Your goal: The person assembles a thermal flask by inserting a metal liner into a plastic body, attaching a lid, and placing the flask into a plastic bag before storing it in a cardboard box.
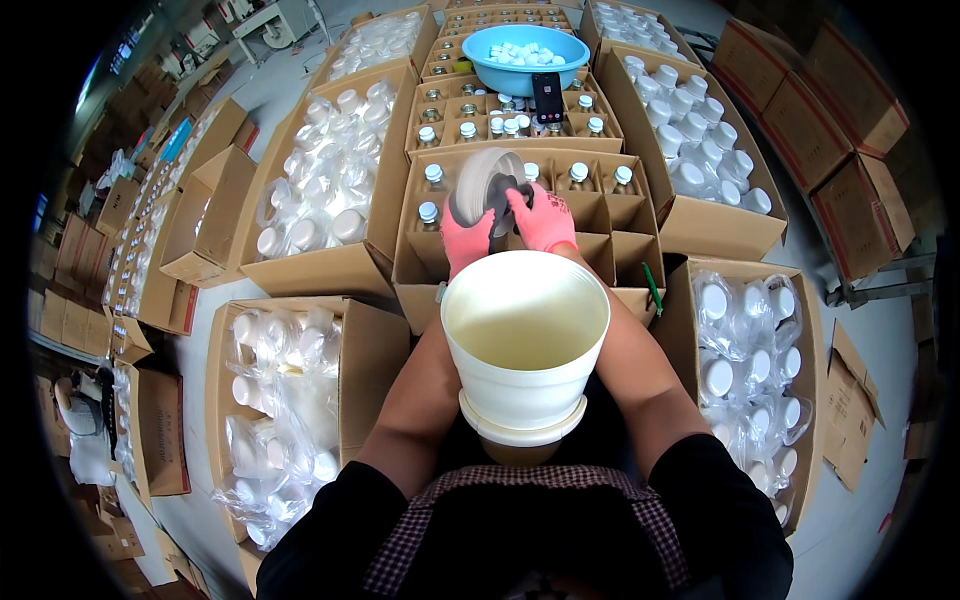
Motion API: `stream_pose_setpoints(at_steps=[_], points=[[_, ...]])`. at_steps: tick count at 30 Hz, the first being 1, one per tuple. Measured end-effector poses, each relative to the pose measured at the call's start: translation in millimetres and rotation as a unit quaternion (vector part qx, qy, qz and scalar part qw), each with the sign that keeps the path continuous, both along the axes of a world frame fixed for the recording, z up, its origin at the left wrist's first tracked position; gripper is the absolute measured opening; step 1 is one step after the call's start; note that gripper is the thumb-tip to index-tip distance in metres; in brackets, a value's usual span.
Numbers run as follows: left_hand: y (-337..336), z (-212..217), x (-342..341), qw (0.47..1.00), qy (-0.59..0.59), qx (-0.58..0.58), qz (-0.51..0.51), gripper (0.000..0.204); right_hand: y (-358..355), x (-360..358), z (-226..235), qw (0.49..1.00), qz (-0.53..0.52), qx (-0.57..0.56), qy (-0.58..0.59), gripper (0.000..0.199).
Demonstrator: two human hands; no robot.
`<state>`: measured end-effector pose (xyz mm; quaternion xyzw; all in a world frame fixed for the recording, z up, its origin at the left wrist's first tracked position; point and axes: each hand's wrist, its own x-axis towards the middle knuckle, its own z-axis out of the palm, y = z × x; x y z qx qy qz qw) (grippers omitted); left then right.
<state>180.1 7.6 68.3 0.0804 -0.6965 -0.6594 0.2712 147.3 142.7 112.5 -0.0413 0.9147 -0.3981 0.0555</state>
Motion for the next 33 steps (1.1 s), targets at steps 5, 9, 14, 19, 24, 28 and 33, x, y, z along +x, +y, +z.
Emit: stream_pose_setpoints(at_steps=[5, 9, 14, 19, 24, 28, 33], points=[[-5.2, -3.8, -8.9, 0.997, 0.045, 0.059, 0.010, 0.063, 1.2, -2.8, -30.4, 0.935, 0.033, -0.133, 0.326, 0.070], [17.4, 14.2, 1.2, 0.998, 0.022, -0.048, 0.021, 0.066, 8.3, -34.6, -73.6, 0.944, -0.012, -0.323, -0.072, 0.063], [-26.0, 42.6, 15.4, 0.980, 0.188, 0.005, -0.057, 0.025, 44.3, -68.8, -94.6, 0.928, -0.101, -0.356, 0.047, 0.036], [-16.5, 40.0, 36.0, 0.830, 0.200, 0.347, -0.387, 0.019, 74.1, -159.4, -119.7, 0.971, -0.085, 0.215, 0.069, 0.053], [-4.6, 52.0, 34.4, 0.743, 0.193, 0.426, -0.479, 0.016, 95.1, -228.7, -163.9, 0.951, 0.003, 0.309, 0.002, 0.062], [-1.2, 57.2, 36.7, 0.682, 0.204, 0.456, -0.534, 0.017, 96.4, -240.1, -134.7, 0.917, 0.098, 0.382, 0.061, 0.050], [4.5, 53.3, 21.3, 0.767, 0.190, 0.397, -0.468, 0.013, 126.8, -176.7, 20.9, 0.933, 0.026, 0.261, 0.245, 0.063]])
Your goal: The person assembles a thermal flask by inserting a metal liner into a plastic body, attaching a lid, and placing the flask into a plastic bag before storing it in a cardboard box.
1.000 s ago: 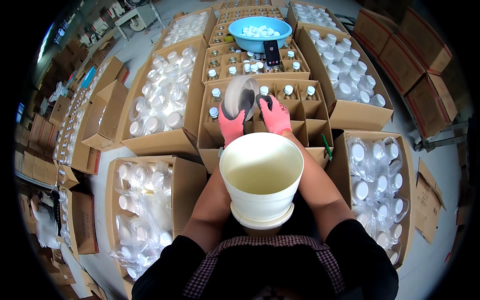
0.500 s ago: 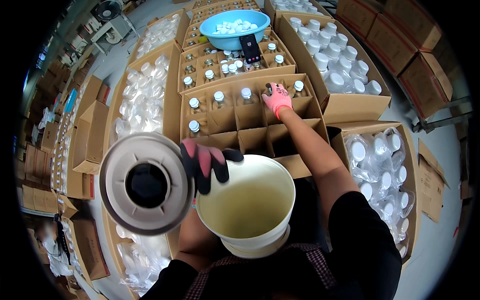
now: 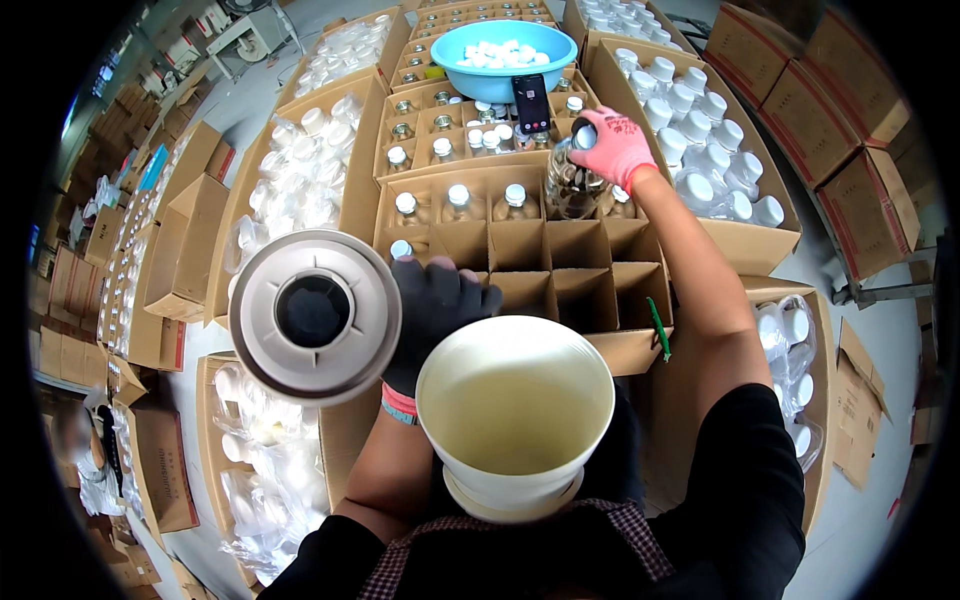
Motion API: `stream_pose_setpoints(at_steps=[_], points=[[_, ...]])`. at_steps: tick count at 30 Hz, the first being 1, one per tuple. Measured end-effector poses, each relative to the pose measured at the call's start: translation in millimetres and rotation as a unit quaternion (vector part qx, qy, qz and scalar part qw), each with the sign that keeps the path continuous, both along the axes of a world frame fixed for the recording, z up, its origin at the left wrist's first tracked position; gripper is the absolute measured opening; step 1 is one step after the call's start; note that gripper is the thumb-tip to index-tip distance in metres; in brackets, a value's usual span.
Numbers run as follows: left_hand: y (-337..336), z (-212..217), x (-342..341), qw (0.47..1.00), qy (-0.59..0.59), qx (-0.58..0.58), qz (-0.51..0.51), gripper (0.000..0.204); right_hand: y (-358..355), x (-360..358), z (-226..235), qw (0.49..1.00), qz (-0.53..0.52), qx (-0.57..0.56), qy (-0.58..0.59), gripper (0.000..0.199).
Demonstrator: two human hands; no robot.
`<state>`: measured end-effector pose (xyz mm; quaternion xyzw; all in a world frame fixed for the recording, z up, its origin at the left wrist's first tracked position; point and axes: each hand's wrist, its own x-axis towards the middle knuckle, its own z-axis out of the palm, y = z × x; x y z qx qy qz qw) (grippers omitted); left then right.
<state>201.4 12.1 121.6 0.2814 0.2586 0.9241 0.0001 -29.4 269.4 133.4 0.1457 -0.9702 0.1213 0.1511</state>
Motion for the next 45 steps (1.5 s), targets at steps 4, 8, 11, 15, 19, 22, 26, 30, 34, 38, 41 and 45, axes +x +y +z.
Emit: stream_pose_setpoints(at_steps=[4, 8, 11, 15, 19, 22, 26, 30, 34, 38, 41, 45], points=[[0.4, 15.6, 8.6, 0.996, -0.069, -0.032, 0.055, 0.053, -12.1, 114.9, 122.0, 0.929, 0.065, -0.230, 0.283, 0.045], [-12.4, 41.1, -0.2, 0.990, -0.100, 0.058, 0.075, 0.068, -18.8, 222.9, 157.4, 0.827, 0.137, -0.497, 0.226, 0.036], [-50.8, 95.1, 1.2, 0.986, -0.003, 0.061, 0.158, 0.054, -40.5, 259.6, 126.6, 0.784, 0.275, -0.552, 0.071, 0.050], [-62.2, 146.1, 30.3, 0.867, 0.113, -0.218, 0.433, 0.038, -61.5, 272.8, 85.1, 0.709, 0.364, -0.584, -0.154, 0.091], [-65.5, 134.3, 49.0, 0.577, 0.196, -0.591, 0.528, 0.034, -64.9, 275.5, 43.6, 0.590, 0.393, -0.658, -0.255, 0.101], [-58.6, 114.4, 95.5, 0.637, 0.182, -0.626, 0.410, 0.037, -71.2, 294.0, 29.9, 0.535, 0.328, -0.723, -0.290, 0.095], [-66.8, 79.1, 136.9, 0.819, -0.060, -0.461, 0.336, 0.035, -55.8, 292.9, 47.5, 0.523, 0.347, -0.699, -0.341, 0.079], [-73.3, 72.7, 150.2, 0.805, -0.071, -0.539, 0.239, 0.042, -46.5, 270.6, 72.0, 0.598, 0.414, -0.560, -0.397, 0.061], [-69.5, 65.5, 145.9, 0.906, -0.107, -0.375, 0.166, 0.048, -56.7, 237.1, 113.3, 0.723, 0.525, -0.259, -0.366, 0.060], [-73.3, 57.2, 128.6, 0.948, -0.073, -0.272, 0.151, 0.048, -91.6, 243.9, 146.0, 0.840, 0.451, 0.012, -0.300, 0.064], [-78.2, 58.8, 130.2, 0.979, -0.069, -0.141, 0.129, 0.049, -134.8, 276.4, 154.9, 0.889, 0.292, 0.255, -0.245, 0.055], [-86.3, 66.1, 123.3, 0.974, -0.076, -0.108, 0.184, 0.038, -124.0, 273.3, 146.8, 0.889, 0.347, 0.186, -0.233, 0.052]])
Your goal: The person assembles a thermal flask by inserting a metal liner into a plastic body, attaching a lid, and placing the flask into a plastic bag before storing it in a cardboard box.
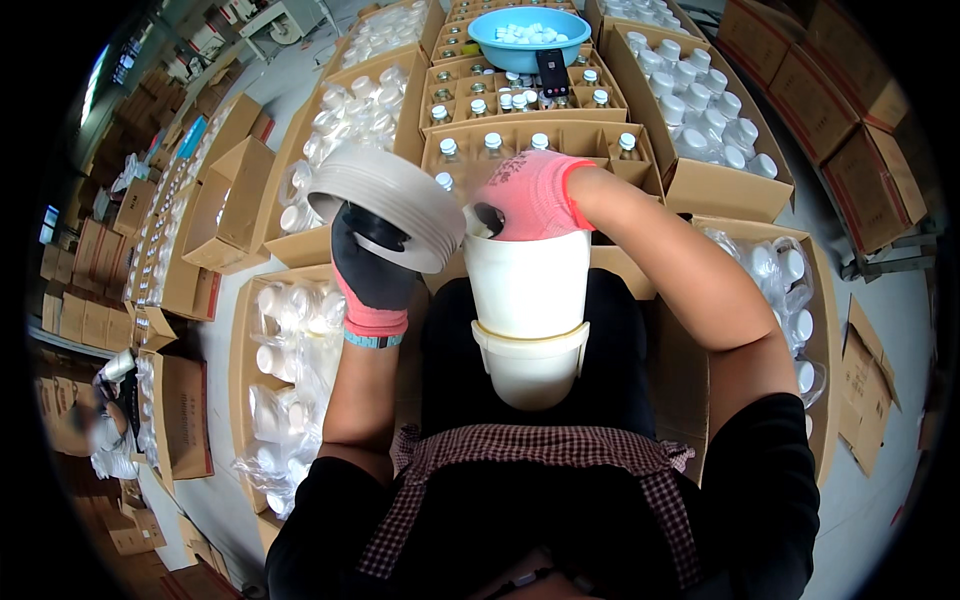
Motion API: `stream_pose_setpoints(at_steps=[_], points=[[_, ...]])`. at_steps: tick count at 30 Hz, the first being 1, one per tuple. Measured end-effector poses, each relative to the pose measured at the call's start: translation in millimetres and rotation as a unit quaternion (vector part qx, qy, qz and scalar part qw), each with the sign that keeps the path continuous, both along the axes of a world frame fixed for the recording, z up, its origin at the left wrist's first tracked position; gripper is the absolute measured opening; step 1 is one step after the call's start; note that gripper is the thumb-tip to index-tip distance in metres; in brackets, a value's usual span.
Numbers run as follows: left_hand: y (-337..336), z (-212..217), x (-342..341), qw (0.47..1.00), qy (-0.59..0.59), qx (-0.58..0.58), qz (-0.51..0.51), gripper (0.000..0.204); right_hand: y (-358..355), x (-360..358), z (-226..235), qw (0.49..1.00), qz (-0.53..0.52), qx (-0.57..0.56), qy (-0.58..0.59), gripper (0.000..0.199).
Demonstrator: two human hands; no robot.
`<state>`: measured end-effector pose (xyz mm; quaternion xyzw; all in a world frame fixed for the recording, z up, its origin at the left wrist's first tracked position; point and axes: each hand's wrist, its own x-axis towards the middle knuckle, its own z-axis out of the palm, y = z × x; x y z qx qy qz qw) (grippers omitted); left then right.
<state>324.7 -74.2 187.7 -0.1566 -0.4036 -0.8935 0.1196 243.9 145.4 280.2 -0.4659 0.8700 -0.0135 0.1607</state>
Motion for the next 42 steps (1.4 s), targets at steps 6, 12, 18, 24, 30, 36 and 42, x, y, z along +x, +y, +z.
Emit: stream_pose_setpoints(at_steps=[6, 12, 18, 24, 30, 36, 42], points=[[15.0, 4.3, -34.2, 0.875, 0.083, -0.297, 0.373, 0.036, 52.1, -33.9, -36.6, 0.916, -0.022, -0.322, -0.238, 0.047], [54.8, 36.3, -36.1, 0.859, 0.102, -0.465, 0.190, 0.074, 59.4, -3.4, -50.4, 0.648, -0.138, -0.669, -0.338, 0.049], [35.6, 16.1, -42.7, 0.878, 0.154, -0.453, -0.010, 0.066, 80.2, -8.5, -111.5, 0.634, -0.054, -0.688, -0.348, 0.064], [30.3, 12.0, -54.7, 0.907, 0.172, -0.380, -0.063, 0.052, 85.3, -17.2, -118.1, 0.656, -0.008, -0.686, -0.315, 0.062], [28.5, -2.9, -44.8, 0.913, 0.161, -0.372, -0.033, 0.054, 77.9, -13.2, -134.4, 0.625, -0.030, -0.711, -0.322, 0.065], [47.5, 13.1, -26.0, 0.895, 0.197, -0.399, 0.015, 0.050, 65.1, -7.9, -137.3, 0.590, 0.026, -0.741, -0.319, 0.055], [80.0, 27.2, -2.2, 0.830, 0.149, -0.512, 0.163, 0.043, 38.1, -19.8, -163.3, 0.490, 0.052, -0.791, -0.362, 0.049]])
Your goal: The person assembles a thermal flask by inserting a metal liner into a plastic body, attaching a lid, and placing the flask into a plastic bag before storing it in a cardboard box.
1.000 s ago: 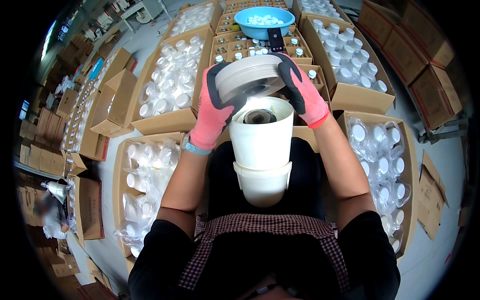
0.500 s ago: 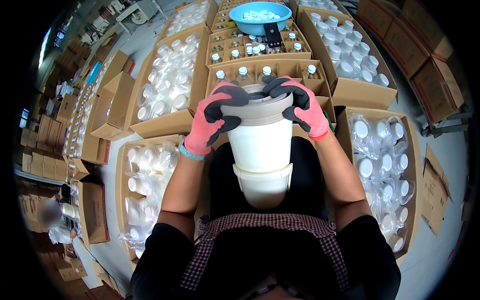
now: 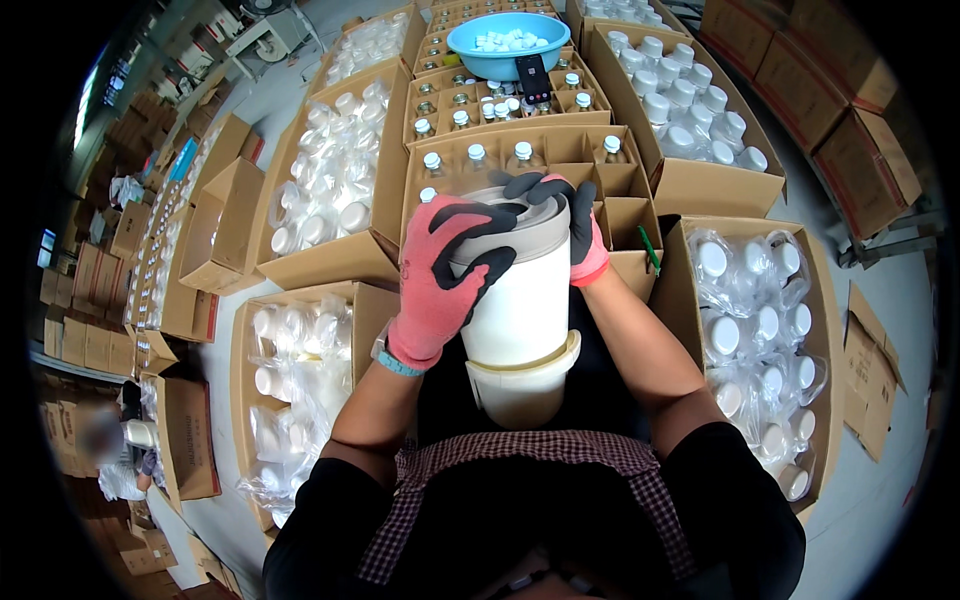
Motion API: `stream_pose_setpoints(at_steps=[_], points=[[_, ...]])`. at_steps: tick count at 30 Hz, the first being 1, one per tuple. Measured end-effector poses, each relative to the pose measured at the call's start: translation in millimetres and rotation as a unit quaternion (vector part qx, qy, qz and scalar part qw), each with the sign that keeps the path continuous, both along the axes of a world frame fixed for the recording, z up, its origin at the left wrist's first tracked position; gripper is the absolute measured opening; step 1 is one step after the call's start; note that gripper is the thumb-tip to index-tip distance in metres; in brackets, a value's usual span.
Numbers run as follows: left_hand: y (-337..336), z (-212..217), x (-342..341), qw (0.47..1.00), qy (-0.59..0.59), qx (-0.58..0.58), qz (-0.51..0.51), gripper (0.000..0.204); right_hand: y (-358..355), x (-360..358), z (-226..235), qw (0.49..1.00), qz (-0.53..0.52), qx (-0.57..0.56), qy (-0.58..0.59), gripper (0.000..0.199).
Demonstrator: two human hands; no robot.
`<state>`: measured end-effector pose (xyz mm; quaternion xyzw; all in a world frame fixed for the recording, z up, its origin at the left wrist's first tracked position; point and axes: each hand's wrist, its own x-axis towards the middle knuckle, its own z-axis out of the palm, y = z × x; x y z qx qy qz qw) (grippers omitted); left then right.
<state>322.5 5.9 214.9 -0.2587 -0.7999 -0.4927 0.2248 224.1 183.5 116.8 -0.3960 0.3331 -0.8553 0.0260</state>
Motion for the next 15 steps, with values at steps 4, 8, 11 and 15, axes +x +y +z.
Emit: stream_pose_setpoints(at_steps=[4, 8, 11, 15], points=[[5.0, 8.7, 0.3, 0.998, 0.023, -0.036, 0.036, 0.046, 0.3, 0.2, 9.1, 0.998, 0.027, 0.024, -0.043, 0.056], [-35.9, -13.1, -28.4, 0.987, -0.009, 0.142, -0.078, 0.056, 23.1, 13.1, 41.7, 0.979, -0.108, 0.156, 0.077, 0.064], [-46.7, -45.8, -50.1, 0.973, -0.056, 0.175, -0.139, 0.062, 20.8, 36.7, 63.8, 0.969, -0.147, 0.186, 0.071, 0.051], [-24.4, -46.3, -57.2, 0.946, -0.093, 0.240, -0.198, 0.073, 23.8, 45.2, 74.4, 0.968, -0.159, 0.196, 0.000, 0.045]])
